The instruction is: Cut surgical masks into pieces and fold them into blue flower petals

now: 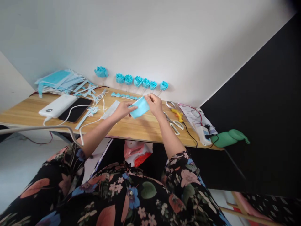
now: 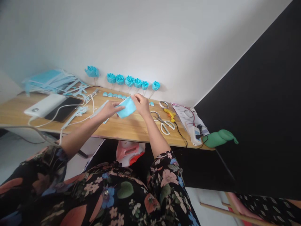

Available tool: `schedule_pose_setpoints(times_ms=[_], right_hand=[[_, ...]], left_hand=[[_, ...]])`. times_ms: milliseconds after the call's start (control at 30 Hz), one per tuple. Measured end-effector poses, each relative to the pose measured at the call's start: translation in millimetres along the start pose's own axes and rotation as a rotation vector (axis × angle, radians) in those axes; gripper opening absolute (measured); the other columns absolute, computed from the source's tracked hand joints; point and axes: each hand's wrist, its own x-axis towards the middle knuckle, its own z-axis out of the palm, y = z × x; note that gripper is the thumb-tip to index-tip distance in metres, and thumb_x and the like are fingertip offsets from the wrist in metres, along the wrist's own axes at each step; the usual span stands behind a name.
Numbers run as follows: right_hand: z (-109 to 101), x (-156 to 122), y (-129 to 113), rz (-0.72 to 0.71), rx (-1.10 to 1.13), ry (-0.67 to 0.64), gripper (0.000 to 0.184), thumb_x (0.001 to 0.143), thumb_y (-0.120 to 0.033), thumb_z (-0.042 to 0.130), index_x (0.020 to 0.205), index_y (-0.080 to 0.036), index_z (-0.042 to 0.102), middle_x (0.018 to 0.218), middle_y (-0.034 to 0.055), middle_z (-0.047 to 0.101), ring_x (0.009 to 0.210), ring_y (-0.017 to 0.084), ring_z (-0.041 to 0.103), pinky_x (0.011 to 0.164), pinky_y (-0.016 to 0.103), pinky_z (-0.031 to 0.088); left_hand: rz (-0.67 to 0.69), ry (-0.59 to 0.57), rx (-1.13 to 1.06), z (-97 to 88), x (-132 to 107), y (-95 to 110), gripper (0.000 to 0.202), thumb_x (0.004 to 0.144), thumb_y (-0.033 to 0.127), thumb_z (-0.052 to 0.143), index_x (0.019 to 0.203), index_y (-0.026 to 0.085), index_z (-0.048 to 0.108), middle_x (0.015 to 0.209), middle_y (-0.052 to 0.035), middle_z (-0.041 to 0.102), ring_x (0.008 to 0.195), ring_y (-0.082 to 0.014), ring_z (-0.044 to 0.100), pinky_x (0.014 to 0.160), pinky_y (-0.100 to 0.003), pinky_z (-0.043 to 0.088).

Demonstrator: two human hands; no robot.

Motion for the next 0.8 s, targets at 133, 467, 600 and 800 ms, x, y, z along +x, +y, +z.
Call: schedule_pose_setpoints(times_ms=[133,467,600,800], right_hand=[[-4.4,0.7,-0.3,0.021,0.012,0.006,0.04,0.087,-0.055,0.058,0.068,-0.021,0.053,0.06,-0.0041,0.039,0.059,0.01,0.036,0.056,0.026,0.029],[-7.2,1.9,5.6,0.051,0.052,-0.005,0.041,0.082,-0.056,0.063,0.064,-0.02,0.057,0.057,-0.0036,0.039,0.056,0.01,0.034,0.051,0.025,0.027],[-14.7,-3.1,13.4,0.059,0.084,-0.016,0.038,0.081,-0.053,0.066,0.066,-0.019,0.061,0.058,-0.0036,0.041,0.056,0.009,0.035,0.052,0.025,0.028],[-21.3,-7.6,16.3,0.12,0.132,-0.004,0.04,0.079,-0.057,0.067,0.068,-0.019,0.064,0.059,-0.003,0.046,0.057,0.01,0.038,0.051,0.024,0.03]], left_hand=[[-0.022,-0.022,-0.036,-5.4,-4.3,-12.9,0.039,0.073,0.054,0.073,0.068,0.015,0.064,0.054,-0.0022,0.063,0.05,-0.0142,0.057,0.054,-0.025,0.041],[-0.045,-0.1,-0.105,-3.6,-15.7,-16.9,0.04,0.073,0.05,0.075,0.06,0.017,0.058,0.053,-0.0026,0.064,0.051,-0.0135,0.059,0.056,-0.025,0.044],[-0.06,-0.158,-0.172,1.9,-23.4,-9.6,0.039,0.074,0.05,0.075,0.062,0.016,0.06,0.055,-0.0034,0.066,0.053,-0.0138,0.061,0.058,-0.026,0.047],[-0.062,-0.192,-0.146,6.7,-25.0,-5.9,0.042,0.077,0.054,0.072,0.063,0.016,0.061,0.059,-0.0037,0.067,0.058,-0.0153,0.062,0.064,-0.028,0.049]])
